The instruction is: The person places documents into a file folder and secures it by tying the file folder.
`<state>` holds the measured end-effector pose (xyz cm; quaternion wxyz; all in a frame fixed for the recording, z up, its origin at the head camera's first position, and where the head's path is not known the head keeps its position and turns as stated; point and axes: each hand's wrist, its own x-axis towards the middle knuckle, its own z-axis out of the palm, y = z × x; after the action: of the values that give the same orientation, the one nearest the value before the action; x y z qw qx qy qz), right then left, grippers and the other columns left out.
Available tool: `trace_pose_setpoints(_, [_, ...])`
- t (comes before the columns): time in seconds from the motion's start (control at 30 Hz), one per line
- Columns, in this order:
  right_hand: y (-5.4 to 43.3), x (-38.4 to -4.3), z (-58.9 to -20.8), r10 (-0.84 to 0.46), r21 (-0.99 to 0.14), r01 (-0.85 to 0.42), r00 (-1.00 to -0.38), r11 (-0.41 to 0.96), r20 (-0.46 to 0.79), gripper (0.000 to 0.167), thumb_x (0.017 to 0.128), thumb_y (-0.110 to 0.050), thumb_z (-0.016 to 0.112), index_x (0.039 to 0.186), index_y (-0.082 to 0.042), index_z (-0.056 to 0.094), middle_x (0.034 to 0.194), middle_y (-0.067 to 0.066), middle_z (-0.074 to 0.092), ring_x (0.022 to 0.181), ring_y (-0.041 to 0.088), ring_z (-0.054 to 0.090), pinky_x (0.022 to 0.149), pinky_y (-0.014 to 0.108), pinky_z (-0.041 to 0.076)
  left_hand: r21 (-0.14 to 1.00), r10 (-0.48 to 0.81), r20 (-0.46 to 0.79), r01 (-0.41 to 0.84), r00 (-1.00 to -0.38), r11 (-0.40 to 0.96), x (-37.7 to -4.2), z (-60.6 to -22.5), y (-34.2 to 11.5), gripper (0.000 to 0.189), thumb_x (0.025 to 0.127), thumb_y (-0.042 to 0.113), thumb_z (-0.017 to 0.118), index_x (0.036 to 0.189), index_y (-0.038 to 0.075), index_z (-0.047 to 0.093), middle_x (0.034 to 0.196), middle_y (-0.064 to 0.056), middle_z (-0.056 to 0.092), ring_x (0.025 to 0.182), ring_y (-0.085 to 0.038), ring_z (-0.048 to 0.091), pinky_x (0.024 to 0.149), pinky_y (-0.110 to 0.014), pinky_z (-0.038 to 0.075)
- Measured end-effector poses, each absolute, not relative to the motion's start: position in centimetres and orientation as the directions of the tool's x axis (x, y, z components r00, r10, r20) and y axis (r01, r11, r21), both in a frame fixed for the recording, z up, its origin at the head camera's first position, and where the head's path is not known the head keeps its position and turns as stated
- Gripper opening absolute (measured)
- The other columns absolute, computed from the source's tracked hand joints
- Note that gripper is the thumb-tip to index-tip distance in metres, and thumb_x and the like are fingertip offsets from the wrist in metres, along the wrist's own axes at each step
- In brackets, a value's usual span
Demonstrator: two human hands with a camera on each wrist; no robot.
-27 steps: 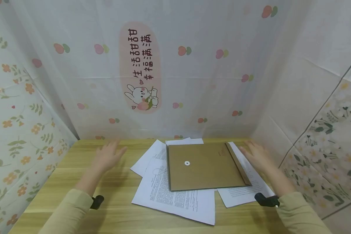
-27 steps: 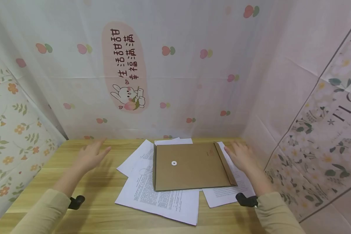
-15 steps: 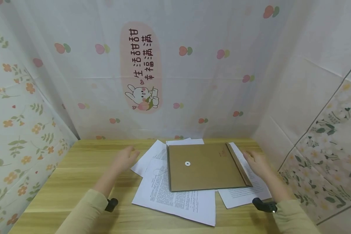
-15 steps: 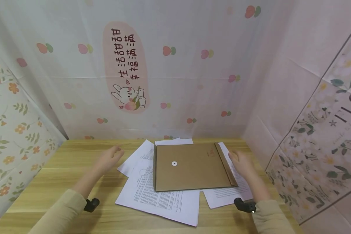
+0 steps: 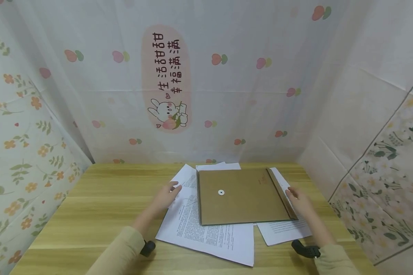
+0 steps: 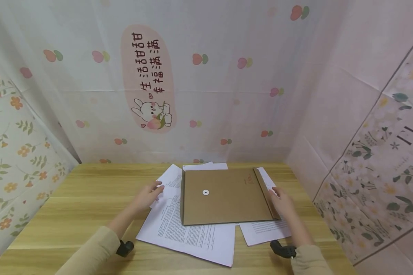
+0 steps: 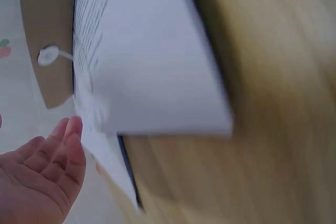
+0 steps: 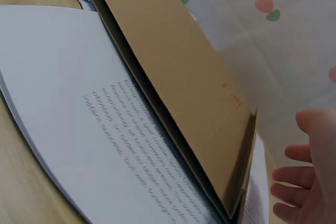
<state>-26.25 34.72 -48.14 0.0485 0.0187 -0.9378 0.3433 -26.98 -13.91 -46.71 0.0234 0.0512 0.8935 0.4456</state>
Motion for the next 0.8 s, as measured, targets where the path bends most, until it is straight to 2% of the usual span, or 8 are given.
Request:
trace_pose_setpoints(0.13, [34.1,-26.0,-48.6,0.013,-0.674,-0.037,-0.998,0.737,0.069,0.054,0.103,-0.028,0.039,0.134,0.016,0.037,0.132,0.042,0.038,0.119,0.056,0.04,0.098,0.061,0.034,0.857,0.103,-0.013,0.043,-0.995,0.514,-26.7,-47.3,-12.7,0.048,0.1,0.028,0.049,0.133,-0.007,0.048,0.106,-0.019,0.066,0.077,-0.026,0.064,0.066,-0.038,0.054])
trace_pose_setpoints(0.3, [33.5,-25.9,-49.4,0.043,-0.674,-0.009,-0.997,0.738,0.061,0.053,0.103,-0.027,0.041,0.134,0.016,0.038,0.132,0.041,0.039,0.122,0.054,0.04,0.1,0.058,0.035,0.907,0.087,-0.04,0.0,-0.995,0.421,-26.9,-48.3,-11.4,0.046,0.1,0.025,0.048,0.131,-0.009,0.048,0.1,-0.02,0.067,0.07,-0.026,0.066,0.056,-0.033,0.054])
trace_pose_setpoints(0.53, [33.1,-26.1,-50.3,0.078,-0.702,0.029,-0.996,0.712,0.038,0.054,0.103,-0.029,0.041,0.136,0.014,0.038,0.133,0.037,0.042,0.123,0.051,0.041,0.101,0.056,0.035,0.971,0.091,-0.144,-0.123,-0.985,0.204,-27.1,-49.0,-10.3,0.05,0.101,0.027,0.045,0.13,-0.014,0.045,0.103,-0.026,0.064,0.076,-0.033,0.068,0.058,-0.036,0.056])
trace_pose_setpoints(0.8, [33.2,-26.6,-50.2,0.11,-0.725,0.09,-0.994,0.683,-0.02,0.058,0.103,-0.034,0.038,0.139,0.012,0.033,0.138,0.036,0.036,0.127,0.05,0.035,0.104,0.056,0.03,0.966,0.206,-0.26,-0.256,-0.943,0.045,-27.1,-49.0,-9.7,0.06,0.103,0.031,0.038,0.138,-0.017,0.029,0.123,-0.036,0.052,0.102,-0.042,0.061,0.072,-0.042,0.057])
